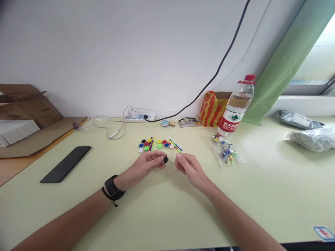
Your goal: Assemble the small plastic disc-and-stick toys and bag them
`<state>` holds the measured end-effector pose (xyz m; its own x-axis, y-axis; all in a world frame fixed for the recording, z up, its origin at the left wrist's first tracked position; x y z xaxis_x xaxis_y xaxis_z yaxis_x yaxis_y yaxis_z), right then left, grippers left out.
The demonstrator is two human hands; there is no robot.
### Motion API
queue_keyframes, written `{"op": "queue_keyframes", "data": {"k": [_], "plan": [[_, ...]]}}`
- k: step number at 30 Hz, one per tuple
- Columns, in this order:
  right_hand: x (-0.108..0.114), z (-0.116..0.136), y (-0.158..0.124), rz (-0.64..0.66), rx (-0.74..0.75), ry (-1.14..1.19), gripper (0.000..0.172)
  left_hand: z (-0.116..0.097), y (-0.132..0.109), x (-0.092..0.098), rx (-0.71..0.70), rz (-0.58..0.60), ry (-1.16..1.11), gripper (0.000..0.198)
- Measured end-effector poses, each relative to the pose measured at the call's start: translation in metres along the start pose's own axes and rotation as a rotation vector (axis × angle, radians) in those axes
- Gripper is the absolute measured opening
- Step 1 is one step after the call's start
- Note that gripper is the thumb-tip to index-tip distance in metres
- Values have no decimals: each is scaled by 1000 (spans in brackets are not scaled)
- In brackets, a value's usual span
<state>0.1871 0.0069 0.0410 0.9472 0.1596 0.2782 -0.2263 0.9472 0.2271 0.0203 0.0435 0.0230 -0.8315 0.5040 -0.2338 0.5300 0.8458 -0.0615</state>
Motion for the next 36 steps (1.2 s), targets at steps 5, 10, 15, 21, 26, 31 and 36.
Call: {"op": "queue_keyframes", "data": {"k": [5,10,15,21,26,31,36], "plan": [[2,1,1,-35,-2,-1,48,0,0,-1,-8,13,5,35],[0,-1,1,-17,-27,11,46,1,0,-1,-3,18,19,33],[-1,-1,1,-12,-44,14,44,1,0,-2,0,27,15,32],[-2,1,1,-15,-57,12,43,4,0,2,8,14,31,33],[-2,-6,0,-61,-56,82,37,4,0,3,-10,16,25,32],[-1,-17,1,-94,-85,137,31,1,1,5,-22,-25,8,34],[-9,-13,0,98,-93,135,69,0,1,6,-20,-49,-14,35]]}}
Point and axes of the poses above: each hand's wrist, its own y-axis towards the middle knuckle, its own x-axis out of the back of the hand, z = x × y, the point moved 7 cm from there along y, towards the middle knuckle, and after that the axes turned 4 degrees about -y, right-handed, at the moved point
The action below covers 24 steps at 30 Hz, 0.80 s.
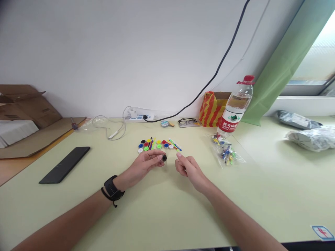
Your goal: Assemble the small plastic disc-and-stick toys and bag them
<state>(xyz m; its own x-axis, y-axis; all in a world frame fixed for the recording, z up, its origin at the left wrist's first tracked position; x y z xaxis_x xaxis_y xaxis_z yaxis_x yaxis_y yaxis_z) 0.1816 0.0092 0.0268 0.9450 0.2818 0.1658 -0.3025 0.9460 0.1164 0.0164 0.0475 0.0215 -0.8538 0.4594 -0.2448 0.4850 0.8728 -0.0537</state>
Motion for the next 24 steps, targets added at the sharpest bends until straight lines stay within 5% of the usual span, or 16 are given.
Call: {"op": "queue_keyframes", "data": {"k": [6,24], "plan": [[5,-1,0,-78,-24,117,54,1,0,-1,4,16,-2,35],[9,8,-1,-132,-47,-26,43,0,-1,-2,5,24,22,33]]}}
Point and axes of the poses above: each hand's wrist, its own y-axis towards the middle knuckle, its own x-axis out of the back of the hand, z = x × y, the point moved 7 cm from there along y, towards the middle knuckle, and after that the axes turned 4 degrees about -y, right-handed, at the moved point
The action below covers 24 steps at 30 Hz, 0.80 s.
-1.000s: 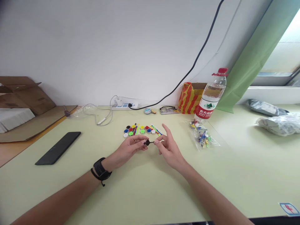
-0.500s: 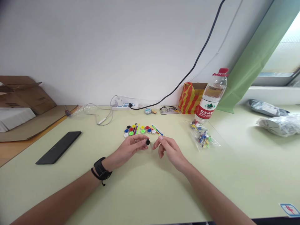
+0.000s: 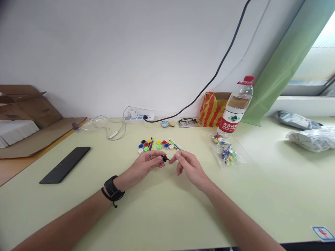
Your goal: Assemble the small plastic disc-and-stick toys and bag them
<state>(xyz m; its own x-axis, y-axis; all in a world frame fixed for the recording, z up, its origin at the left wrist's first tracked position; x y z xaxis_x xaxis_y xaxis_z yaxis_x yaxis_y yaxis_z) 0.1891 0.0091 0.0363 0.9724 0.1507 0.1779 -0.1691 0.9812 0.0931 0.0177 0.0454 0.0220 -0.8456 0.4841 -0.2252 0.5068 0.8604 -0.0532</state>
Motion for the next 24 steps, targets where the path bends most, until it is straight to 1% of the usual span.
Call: {"op": "queue_keyframes", "data": {"k": [2,3,5,6,7,8,9,10,11,12,13,14,15,19,24], "plan": [[1,0,0,-40,3,22,38,-1,0,0,-1,-10,-5,34],[2,-1,0,-64,-5,45,43,-1,0,1,-3,-16,-9,34],[2,-6,0,-111,-33,93,60,-1,1,2,-11,-32,-19,35],[2,-8,0,-131,-48,111,65,-2,1,2,-14,-37,-24,35],[3,-11,0,-154,-57,124,63,-2,1,2,-15,-42,-29,35],[3,-13,1,-163,-64,127,55,-2,1,2,-14,-46,-35,35],[1,-14,1,-143,-69,123,41,-1,1,2,-13,-49,-40,35],[-1,-15,2,-104,-68,120,33,-1,1,3,-11,-54,-45,36],[-3,-15,3,-55,-62,123,40,-1,1,3,-10,-58,-48,36],[-5,-15,3,-8,-52,134,53,0,2,4,-10,-61,-50,35],[-6,-14,3,34,-42,147,61,0,2,4,-11,-62,-51,35],[-7,-13,3,56,-35,162,65,0,2,4,-12,-59,-51,35],[-6,-12,3,56,-30,175,65,0,2,5,-14,-56,-51,34],[-4,-13,3,35,-37,199,52,0,2,5,-16,-54,-51,35],[-1,-14,3,11,-28,144,48,0,1,4,-15,-43,-28,36]]}}
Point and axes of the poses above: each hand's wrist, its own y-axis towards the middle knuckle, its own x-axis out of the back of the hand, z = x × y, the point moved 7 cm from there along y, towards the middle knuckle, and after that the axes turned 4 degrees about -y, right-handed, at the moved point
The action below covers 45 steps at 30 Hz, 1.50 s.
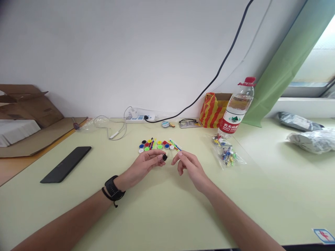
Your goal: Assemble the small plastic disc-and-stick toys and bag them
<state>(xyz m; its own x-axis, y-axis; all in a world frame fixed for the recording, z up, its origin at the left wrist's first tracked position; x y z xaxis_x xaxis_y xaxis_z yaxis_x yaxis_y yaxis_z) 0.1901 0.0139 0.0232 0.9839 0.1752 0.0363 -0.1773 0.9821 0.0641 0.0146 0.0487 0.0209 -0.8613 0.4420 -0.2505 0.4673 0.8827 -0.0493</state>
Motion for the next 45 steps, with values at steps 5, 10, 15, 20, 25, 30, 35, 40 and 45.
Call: {"op": "queue_keyframes", "data": {"k": [5,10,15,20,25,30,35,40,45], "plan": [[6,3,0,-56,-3,-12,46,2,0,1,-9,-2,20,37],[6,3,0,-66,-20,-8,44,2,1,2,6,2,15,37],[6,3,0,-67,-25,-11,45,1,0,1,-4,2,18,35],[6,2,0,-61,-34,-11,43,1,0,-1,-1,9,20,34],[5,2,0,-54,-40,-7,44,1,0,0,-1,8,19,36],[6,5,-1,-63,-27,-47,43,1,1,0,0,3,12,37],[6,3,-2,-110,-53,-9,51,-1,1,-1,-2,5,0,38],[-4,-4,-1,15,-125,-4,58,-1,1,0,-6,-5,-5,38],[-5,-2,0,35,-77,-29,58,1,1,1,-12,-3,-8,37]]}}
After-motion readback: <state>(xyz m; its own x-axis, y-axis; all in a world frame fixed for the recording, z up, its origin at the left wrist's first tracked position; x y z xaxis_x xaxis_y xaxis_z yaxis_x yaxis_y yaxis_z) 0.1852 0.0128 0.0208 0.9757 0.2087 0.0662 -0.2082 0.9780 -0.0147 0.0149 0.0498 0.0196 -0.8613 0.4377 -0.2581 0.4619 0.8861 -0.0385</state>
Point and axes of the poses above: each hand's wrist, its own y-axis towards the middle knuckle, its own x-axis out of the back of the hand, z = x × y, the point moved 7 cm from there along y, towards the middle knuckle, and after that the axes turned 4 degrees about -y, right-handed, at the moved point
